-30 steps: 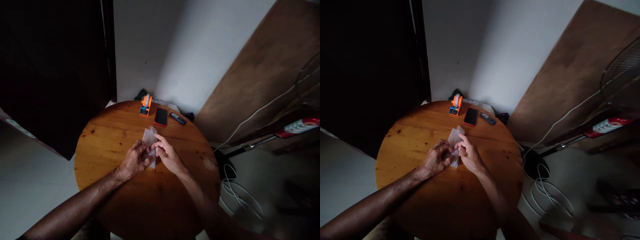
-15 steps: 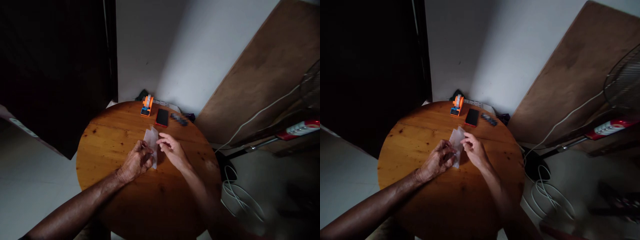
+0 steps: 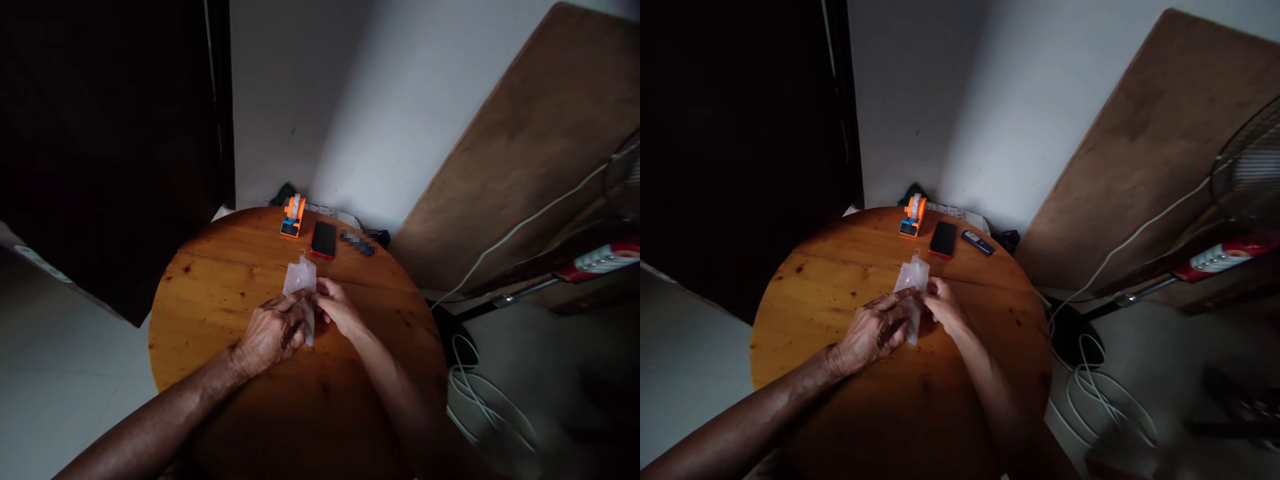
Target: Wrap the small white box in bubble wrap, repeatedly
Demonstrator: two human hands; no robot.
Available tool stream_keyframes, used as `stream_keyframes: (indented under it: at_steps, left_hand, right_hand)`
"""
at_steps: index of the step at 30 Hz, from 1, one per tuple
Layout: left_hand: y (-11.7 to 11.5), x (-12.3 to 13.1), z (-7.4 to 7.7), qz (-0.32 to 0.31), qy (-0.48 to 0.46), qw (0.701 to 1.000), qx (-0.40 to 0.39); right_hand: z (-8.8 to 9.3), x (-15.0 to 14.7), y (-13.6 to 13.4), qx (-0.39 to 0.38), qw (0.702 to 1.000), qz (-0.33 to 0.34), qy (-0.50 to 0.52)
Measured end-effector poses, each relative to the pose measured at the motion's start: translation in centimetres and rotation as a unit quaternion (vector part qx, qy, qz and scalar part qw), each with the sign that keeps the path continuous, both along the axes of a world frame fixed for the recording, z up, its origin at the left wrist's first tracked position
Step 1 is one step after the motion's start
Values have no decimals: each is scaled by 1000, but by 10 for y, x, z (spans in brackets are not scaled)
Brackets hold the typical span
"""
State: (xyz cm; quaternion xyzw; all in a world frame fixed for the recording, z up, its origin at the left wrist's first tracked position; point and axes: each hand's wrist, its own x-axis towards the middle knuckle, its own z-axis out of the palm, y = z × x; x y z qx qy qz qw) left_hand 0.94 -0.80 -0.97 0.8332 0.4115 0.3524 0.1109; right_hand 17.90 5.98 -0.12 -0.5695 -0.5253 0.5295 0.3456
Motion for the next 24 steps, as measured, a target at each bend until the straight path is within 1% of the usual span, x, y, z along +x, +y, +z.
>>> stream_keyframes:
  at_steps: [3,7,9,14,16,18,21,24]
  left_hand:
    - [1,0,-2,-20,-2,1000,4]
    - [2,1,-5,-5,-31,999,-15]
    - [2,1,-5,-1,-52,998,-22]
    - [3,2,-4,-13,-93,995,-22]
    - [2,3,-4,-12,-103,994,-27]
    - [2,4,-4,-8,-104,994,-34]
    - [1,4,-4,3,-96,994,-41]
    - [1,4,-4,5,-96,995,-41]
  right_hand:
    - [0,-1,-2,-2,1000,11,22]
    - [-4,-3,-4,41,997,34,54]
    - [-6,-2,-4,75,996,36,45]
    - [-5,1,-6,141,989,48,-22]
    - [-5,0,-8,141,988,55,-18]
    - [-4,0,-9,122,991,62,3]
    - [-1,2,-9,95,990,84,56]
    - [3,8,-8,87,986,103,99]
